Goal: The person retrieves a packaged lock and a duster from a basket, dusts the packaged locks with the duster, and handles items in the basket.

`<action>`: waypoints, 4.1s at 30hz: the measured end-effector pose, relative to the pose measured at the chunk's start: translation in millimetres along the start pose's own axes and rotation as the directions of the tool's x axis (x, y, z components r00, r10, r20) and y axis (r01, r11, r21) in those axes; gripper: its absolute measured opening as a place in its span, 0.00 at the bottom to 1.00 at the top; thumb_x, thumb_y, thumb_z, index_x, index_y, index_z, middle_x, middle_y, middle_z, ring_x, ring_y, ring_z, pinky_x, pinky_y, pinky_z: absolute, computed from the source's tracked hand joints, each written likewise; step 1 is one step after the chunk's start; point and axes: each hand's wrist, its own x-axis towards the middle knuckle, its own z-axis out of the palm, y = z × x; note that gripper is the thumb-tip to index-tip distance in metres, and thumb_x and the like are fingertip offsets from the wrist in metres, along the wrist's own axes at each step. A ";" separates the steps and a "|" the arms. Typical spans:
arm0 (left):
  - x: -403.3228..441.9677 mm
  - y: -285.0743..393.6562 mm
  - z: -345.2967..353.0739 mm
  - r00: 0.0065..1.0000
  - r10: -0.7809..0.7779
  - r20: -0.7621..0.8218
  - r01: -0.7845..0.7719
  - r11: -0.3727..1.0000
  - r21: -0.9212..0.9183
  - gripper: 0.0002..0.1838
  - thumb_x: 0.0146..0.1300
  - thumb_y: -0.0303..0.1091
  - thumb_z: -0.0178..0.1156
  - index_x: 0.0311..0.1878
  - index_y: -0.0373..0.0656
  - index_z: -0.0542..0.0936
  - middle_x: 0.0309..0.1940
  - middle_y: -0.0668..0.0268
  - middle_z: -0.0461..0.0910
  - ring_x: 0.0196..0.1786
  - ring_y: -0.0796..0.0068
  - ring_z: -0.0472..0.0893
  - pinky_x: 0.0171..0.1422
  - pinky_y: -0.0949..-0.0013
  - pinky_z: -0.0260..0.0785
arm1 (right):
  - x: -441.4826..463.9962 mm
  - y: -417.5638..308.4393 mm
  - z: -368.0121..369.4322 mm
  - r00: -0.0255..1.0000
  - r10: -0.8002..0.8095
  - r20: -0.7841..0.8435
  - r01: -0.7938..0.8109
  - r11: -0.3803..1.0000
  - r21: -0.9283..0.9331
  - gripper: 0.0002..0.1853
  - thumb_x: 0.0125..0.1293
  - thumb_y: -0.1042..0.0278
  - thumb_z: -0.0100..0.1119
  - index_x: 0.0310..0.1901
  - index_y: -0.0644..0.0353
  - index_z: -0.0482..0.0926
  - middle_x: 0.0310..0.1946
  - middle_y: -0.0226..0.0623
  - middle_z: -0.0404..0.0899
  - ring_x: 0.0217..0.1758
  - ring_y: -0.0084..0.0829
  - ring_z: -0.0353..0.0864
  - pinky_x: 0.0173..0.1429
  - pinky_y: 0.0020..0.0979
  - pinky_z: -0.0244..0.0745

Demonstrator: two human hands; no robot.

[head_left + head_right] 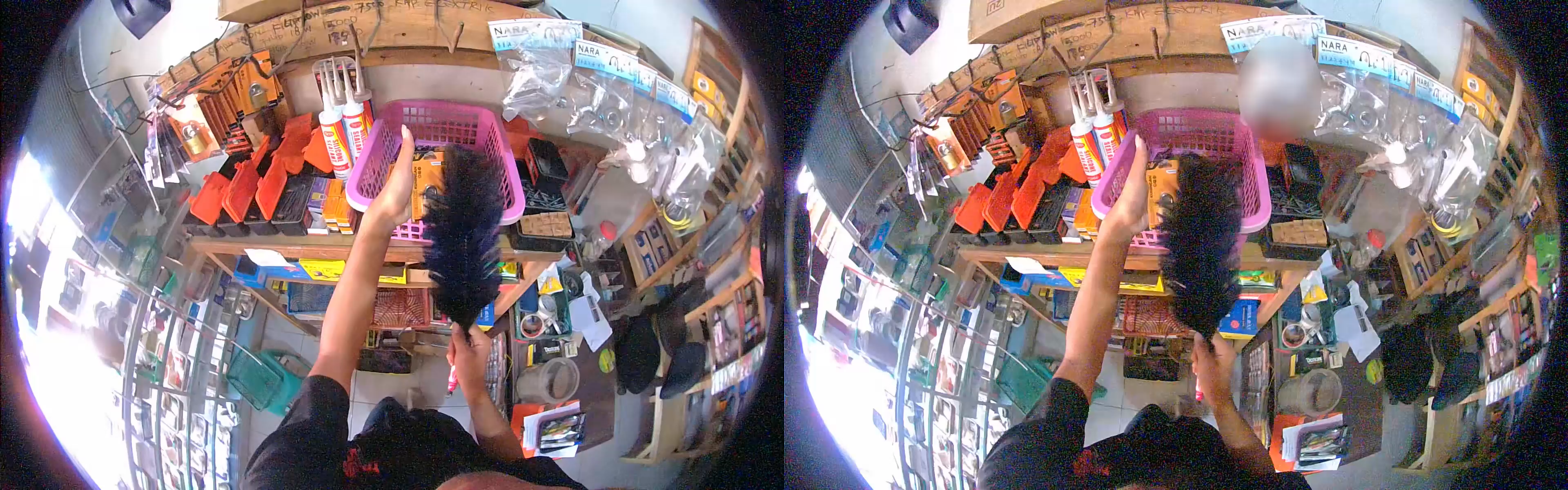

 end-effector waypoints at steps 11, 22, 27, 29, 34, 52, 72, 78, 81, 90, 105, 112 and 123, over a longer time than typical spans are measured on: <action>30.2 -20.8 -44.0 0.985 0.015 0.169 0.004 0.994 -0.108 0.51 0.60 0.82 0.32 0.56 0.38 0.74 0.44 0.49 0.83 0.44 0.54 0.83 0.53 0.54 0.76 | 3.7 17.4 -6.7 0.979 0.097 0.180 -0.072 0.987 -0.144 0.09 0.73 0.64 0.54 0.34 0.55 0.73 0.16 0.24 0.68 0.14 0.18 0.67 0.18 0.23 0.61; 15.1 -2.0 -28.8 0.974 0.013 0.228 0.064 0.943 -0.328 0.49 0.56 0.84 0.25 0.34 0.42 0.73 0.45 0.36 0.79 0.47 0.41 0.83 0.50 0.45 0.77 | 1.3 60.3 -15.5 0.984 0.098 0.152 -0.111 0.991 0.080 0.12 0.70 0.69 0.58 0.28 0.58 0.70 0.13 0.26 0.65 0.11 0.19 0.62 0.17 0.25 0.59; 24.7 -3.9 -43.0 0.958 0.030 0.285 0.118 0.867 -0.485 0.46 0.63 0.78 0.28 0.35 0.37 0.74 0.47 0.33 0.78 0.49 0.35 0.81 0.55 0.38 0.73 | -8.0 56.6 -15.0 0.971 0.076 0.229 -0.050 0.992 -0.119 0.13 0.71 0.70 0.57 0.27 0.58 0.69 0.14 0.26 0.66 0.12 0.18 0.63 0.18 0.24 0.59; 23.5 -1.1 -45.0 0.947 0.034 0.319 0.117 0.888 -0.444 0.44 0.65 0.76 0.31 0.38 0.38 0.75 0.49 0.34 0.78 0.48 0.36 0.81 0.54 0.37 0.73 | -8.1 49.7 -14.3 0.984 0.054 0.170 -0.041 0.996 -0.079 0.13 0.71 0.70 0.56 0.26 0.59 0.71 0.14 0.26 0.67 0.13 0.17 0.63 0.18 0.24 0.59; 21.3 -2.4 -42.1 0.953 0.034 0.301 0.092 0.915 -0.392 0.43 0.65 0.75 0.33 0.38 0.39 0.77 0.47 0.36 0.80 0.48 0.39 0.83 0.51 0.38 0.75 | -9.4 59.1 -27.5 0.992 -0.008 0.122 0.020 0.995 -0.095 0.10 0.71 0.69 0.56 0.30 0.60 0.73 0.15 0.25 0.67 0.13 0.16 0.63 0.18 0.23 0.58; 19.3 3.9 -22.5 0.998 0.044 0.055 -0.021 0.934 -0.357 0.46 0.62 0.76 0.41 0.53 0.35 0.78 0.48 0.44 0.81 0.52 0.51 0.82 0.58 0.54 0.74 | 21.0 -14.2 10.2 0.999 -0.035 0.000 0.035 0.987 -0.157 0.12 0.72 0.67 0.57 0.29 0.59 0.71 0.11 0.25 0.66 0.09 0.17 0.62 0.15 0.23 0.58; -50.3 46.1 -105.7 0.974 0.187 0.128 -0.028 0.661 -0.750 0.35 0.65 0.73 0.41 0.37 0.44 0.72 0.41 0.47 0.80 0.50 0.43 0.80 0.56 0.40 0.72 | 34.3 -167.0 47.5 0.956 -0.227 0.188 0.231 0.973 0.001 0.37 0.68 0.72 0.52 0.76 0.58 0.50 0.45 0.37 0.76 0.24 0.20 0.71 0.23 0.23 0.69; -88.5 54.8 -144.7 0.985 0.072 0.158 0.047 0.764 -0.643 0.36 0.67 0.71 0.39 0.41 0.43 0.75 0.40 0.49 0.81 0.44 0.45 0.82 0.54 0.42 0.74 | 101.2 -184.7 58.0 0.917 -0.183 0.355 0.167 0.983 0.076 0.38 0.71 0.60 0.56 0.76 0.58 0.50 0.65 0.48 0.69 0.38 0.25 0.81 0.29 0.22 0.75; -104.0 52.8 -166.1 0.985 0.021 0.173 0.078 0.834 -0.547 0.35 0.69 0.70 0.36 0.43 0.43 0.75 0.43 0.45 0.80 0.45 0.44 0.82 0.54 0.43 0.74 | 133.4 -198.0 66.6 0.919 -0.158 0.360 0.206 0.974 -0.098 0.38 0.72 0.51 0.54 0.75 0.59 0.51 0.65 0.47 0.69 0.40 0.25 0.83 0.26 0.19 0.74; -166.5 81.5 -184.4 0.929 0.196 0.315 -0.134 0.969 -0.206 0.28 0.73 0.60 0.38 0.42 0.41 0.72 0.57 0.39 0.75 0.61 0.47 0.75 0.68 0.50 0.62 | 128.2 -203.1 137.0 0.762 -0.572 0.304 0.530 0.280 -0.800 0.36 0.70 0.54 0.59 0.73 0.64 0.58 0.69 0.52 0.60 0.52 0.32 0.73 0.50 0.30 0.75; -158.3 155.0 -126.2 0.605 0.772 0.196 -0.784 0.533 0.318 0.27 0.71 0.52 0.45 0.55 0.36 0.76 0.67 0.50 0.66 0.71 0.58 0.64 0.74 0.56 0.52 | 63.3 -194.2 271.2 0.639 -0.404 0.655 0.672 0.707 -0.220 0.16 0.65 0.67 0.65 0.52 0.64 0.78 0.36 0.26 0.81 0.29 0.12 0.75 0.30 0.20 0.69; -161.9 151.1 -123.2 0.634 0.746 0.205 -0.757 0.544 0.363 0.28 0.66 0.33 0.58 0.66 0.33 0.65 0.55 0.56 0.76 0.57 0.67 0.77 0.63 0.64 0.67 | 71.2 -236.3 299.3 0.629 -0.605 0.488 0.661 0.747 0.075 0.11 0.69 0.68 0.62 0.49 0.63 0.78 0.37 0.27 0.81 0.29 0.11 0.73 0.28 0.16 0.67; -155.2 137.3 -132.9 0.774 0.621 0.125 -0.589 0.634 0.500 0.31 0.67 0.30 0.58 0.69 0.35 0.57 0.51 0.55 0.78 0.47 0.69 0.80 0.48 0.67 0.74 | 107.2 -224.4 317.1 0.732 -0.506 0.456 0.569 0.823 0.001 0.15 0.70 0.63 0.61 0.51 0.65 0.78 0.40 0.32 0.83 0.43 0.16 0.80 0.46 0.21 0.75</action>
